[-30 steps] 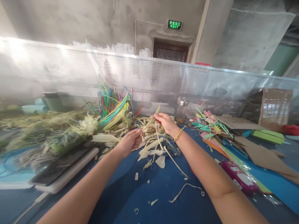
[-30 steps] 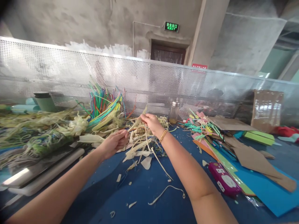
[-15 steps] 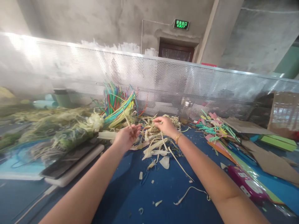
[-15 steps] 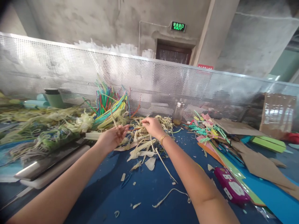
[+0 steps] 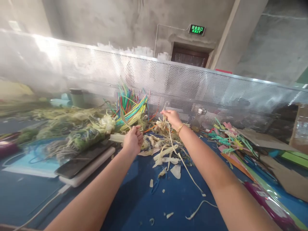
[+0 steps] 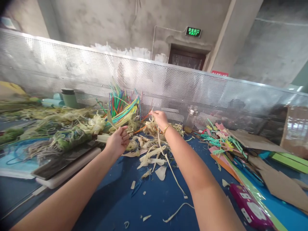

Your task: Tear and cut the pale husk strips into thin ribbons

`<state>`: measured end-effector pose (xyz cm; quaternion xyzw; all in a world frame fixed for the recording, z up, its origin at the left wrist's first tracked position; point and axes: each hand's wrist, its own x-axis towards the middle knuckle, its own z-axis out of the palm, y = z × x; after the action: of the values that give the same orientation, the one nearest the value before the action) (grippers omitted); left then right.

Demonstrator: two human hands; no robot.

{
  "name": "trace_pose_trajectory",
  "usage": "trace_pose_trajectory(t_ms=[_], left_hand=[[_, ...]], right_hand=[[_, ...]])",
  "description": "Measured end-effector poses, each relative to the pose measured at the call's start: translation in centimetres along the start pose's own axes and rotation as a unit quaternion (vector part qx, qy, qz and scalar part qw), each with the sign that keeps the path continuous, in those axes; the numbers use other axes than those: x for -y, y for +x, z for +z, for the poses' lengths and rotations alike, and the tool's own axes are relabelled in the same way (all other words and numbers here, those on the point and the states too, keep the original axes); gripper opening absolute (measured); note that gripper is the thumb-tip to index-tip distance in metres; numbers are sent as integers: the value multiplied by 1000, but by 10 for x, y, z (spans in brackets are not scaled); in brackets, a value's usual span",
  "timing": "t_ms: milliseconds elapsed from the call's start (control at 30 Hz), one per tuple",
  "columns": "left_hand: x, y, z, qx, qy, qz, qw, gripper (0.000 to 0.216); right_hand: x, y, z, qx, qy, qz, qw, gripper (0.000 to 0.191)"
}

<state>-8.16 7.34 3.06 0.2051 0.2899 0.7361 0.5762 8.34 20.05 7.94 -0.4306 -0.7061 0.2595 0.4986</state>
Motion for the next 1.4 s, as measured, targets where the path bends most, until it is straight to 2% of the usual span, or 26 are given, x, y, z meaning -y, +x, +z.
trace_pose_trajectory(t_ms=[67,133,300,467,567,633,700,733,767,800,833,900,933,967,1000,1067,1100,1167,1267,1333,1400], left_hand=[[2,-1,1,9,8,1,1000,16],[4,-2,2,11,15,8,1000,16],[7,-3,4,-20,34,24,999,14],[9,2,0,-49,53,38,997,10],[7,2,-2,-55,65,50,995,10],[4,0,-2,-59,63,60,994,12],[2,-2,-1,-48,53,68,995,16],[2,-2,0,-41,47,67,996,17],[2,-3,0,-36,40,64,996,19],[2,-4,1,-35,34,59,997,22],[3,-4,2,-37,30,54,997,25],[5,-4,3,-44,29,50,997,28],[5,-4,4,-45,31,52,997,28],[6,-4,4,-44,34,55,997,28],[7,-4,4,-44,38,59,997,28],[7,-3,2,-42,45,63,996,27],[7,-2,1,-42,47,62,996,27],[6,0,0,-40,45,60,996,26],[6,2,-2,-35,41,57,997,26],[6,3,-2,-31,42,53,997,26],[6,4,-2,-27,47,51,997,26]], right_hand=[[3,0,-8,-29,116,28,992,28],[6,-5,-13,-40,183,37,982,27],[10,-7,-23,-86,225,23,970,27],[21,14,-38,-116,256,-13,960,29],[30,27,-53,-135,207,-33,968,35],[33,32,-65,-140,99,-28,985,41],[34,33,-73,-58,-69,7,996,44],[34,32,-75,14,-168,34,985,43],[34,30,-74,83,-270,59,957,39],[34,29,-71,129,-372,74,916,34],[34,27,-64,142,-467,72,870,29],[32,23,-43,82,-613,7,786,21],[29,21,-29,54,-646,-47,760,18],[25,19,-14,57,-655,-98,747,19],[20,16,0,96,-649,-136,743,22],[5,11,26,193,-616,-151,749,27],[-3,8,36,217,-605,-146,752,27],[-20,4,47,234,-591,-137,760,23],[-38,10,43,219,-567,-128,784,19],[-43,20,30,181,-494,-117,842,21],[-41,30,14,133,-311,-94,937,19]])
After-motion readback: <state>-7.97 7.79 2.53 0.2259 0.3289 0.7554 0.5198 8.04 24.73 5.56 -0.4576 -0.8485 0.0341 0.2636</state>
